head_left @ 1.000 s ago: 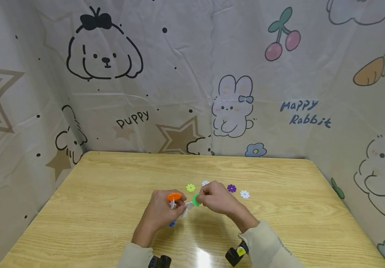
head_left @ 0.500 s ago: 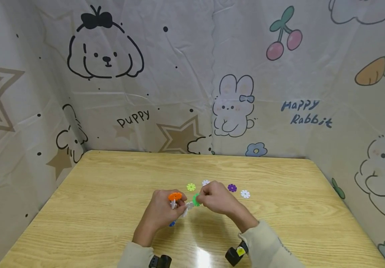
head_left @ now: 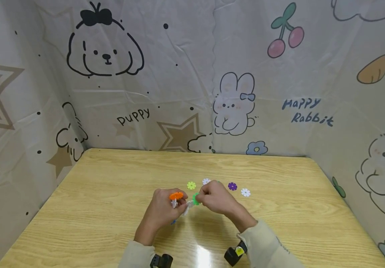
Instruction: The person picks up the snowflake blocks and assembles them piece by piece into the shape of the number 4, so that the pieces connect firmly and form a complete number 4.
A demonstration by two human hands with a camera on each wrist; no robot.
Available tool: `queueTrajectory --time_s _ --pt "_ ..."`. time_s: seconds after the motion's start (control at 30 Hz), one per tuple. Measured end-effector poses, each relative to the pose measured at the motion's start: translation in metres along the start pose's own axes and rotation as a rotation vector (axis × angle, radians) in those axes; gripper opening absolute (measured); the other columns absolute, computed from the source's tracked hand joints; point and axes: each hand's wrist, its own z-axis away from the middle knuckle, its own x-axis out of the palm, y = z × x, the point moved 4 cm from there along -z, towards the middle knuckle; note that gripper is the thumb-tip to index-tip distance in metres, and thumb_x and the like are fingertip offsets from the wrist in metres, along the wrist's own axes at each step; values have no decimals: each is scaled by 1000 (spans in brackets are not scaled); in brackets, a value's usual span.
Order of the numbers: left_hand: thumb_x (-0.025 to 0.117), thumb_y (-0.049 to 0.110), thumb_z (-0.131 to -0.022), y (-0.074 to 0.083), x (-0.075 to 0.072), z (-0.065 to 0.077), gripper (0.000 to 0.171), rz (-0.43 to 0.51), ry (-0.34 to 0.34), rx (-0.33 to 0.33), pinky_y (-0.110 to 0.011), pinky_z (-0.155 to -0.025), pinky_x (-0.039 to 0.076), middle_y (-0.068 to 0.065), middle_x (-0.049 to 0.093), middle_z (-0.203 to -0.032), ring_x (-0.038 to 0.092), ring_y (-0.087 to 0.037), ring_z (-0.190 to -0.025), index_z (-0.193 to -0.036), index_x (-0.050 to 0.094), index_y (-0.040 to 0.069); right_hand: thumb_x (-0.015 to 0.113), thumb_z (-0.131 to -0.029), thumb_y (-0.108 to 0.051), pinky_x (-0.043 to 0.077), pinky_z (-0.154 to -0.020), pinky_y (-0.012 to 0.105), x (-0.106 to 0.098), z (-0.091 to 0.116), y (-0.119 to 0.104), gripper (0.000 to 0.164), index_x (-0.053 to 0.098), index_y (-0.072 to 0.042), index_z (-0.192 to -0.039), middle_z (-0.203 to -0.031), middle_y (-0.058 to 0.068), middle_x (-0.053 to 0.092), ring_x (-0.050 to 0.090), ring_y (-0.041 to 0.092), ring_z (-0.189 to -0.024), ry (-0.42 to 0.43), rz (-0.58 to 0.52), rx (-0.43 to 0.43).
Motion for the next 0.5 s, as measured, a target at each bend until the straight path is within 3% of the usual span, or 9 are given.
queueTrajectory --time_s 0.27,0.5 --pt "80 -8 -74 3 0 0 16 -9 45 64 -22 -56 52 1 69 -70 60 -2 -60 -83 72 1 58 -85 0 27 -45 23 3 1 2 28 53 -7 -59 -55 -5 45 32 6 -47 64 -45 -36" --pt "82 -9 -73 3 1 0 19 -27 60 39 -23 -57 52 3 68 -70 59 -1 -61 -82 72 3 61 -85 -2 27 -45 24 3 0 3 28 53 -7 -59 -56 -4 45 33 7 -47 81 -73 -20"
